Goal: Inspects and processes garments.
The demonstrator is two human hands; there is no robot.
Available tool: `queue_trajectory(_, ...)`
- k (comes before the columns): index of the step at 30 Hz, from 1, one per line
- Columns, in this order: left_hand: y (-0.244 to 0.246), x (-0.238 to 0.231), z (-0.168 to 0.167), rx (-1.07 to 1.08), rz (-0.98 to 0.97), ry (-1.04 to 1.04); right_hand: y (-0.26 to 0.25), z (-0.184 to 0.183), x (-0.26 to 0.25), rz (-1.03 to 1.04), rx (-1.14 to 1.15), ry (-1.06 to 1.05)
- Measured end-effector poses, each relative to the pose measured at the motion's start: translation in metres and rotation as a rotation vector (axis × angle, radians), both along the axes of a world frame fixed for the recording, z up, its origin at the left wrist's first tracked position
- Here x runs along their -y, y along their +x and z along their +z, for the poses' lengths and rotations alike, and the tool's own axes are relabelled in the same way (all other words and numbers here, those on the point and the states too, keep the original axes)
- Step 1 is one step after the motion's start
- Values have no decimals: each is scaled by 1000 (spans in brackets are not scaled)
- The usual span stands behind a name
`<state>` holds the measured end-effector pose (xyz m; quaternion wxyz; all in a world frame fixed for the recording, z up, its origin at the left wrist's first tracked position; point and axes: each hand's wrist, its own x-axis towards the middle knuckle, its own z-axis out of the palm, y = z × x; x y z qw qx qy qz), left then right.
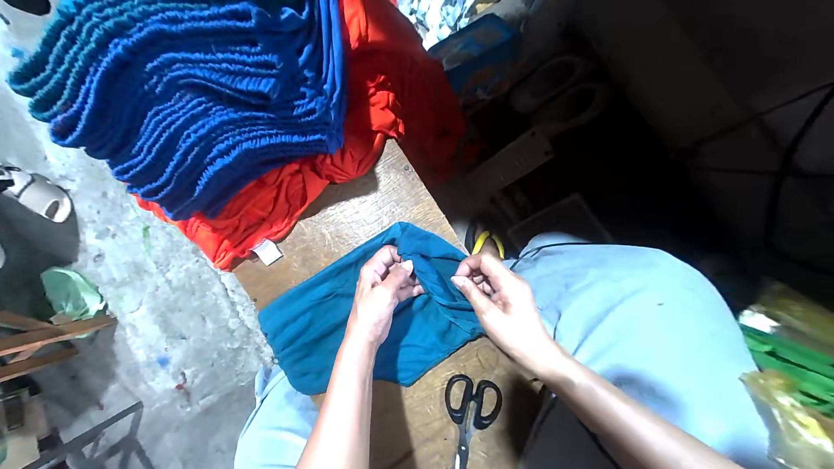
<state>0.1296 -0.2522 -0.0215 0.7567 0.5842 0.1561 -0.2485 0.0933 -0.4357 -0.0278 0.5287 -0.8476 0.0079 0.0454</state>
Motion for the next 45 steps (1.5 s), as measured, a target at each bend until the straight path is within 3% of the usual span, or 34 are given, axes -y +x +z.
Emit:
queue_trajectory(7,-1,1,-2,21,3,20,9,-5,-14,142,108,-204)
queue_trajectory(14,0,0,-1,26,-52,27,4,1,-3,-22,-26,-23)
queue_trajectory(20,-6,2,-6,180,-94,154,22,5,-16,163,-33,-225)
queue_trajectory(27,-10,17,-2,196,-78,288,41,7,18,-137,-342,108)
queue_trajectory(30,-11,18,-2,213,-91,321,35,2,28,-245,-188,53)
queue_trajectory(34,-12,15,-5,295,-107,325,23,1,26,122,148,-181)
queue_trajectory(37,-12,14,-6,327,-113,295,19,-9,21,219,177,-324)
queue_trajectory(40,-12,15,-8,340,-94,310,9,-8,22,294,207,-279)
queue_trajectory(43,-8,25,-8,313,-86,457,-8,-8,24,447,227,-238)
queue_trajectory(45,-5,30,-10,294,-75,530,-12,-5,27,325,190,-213)
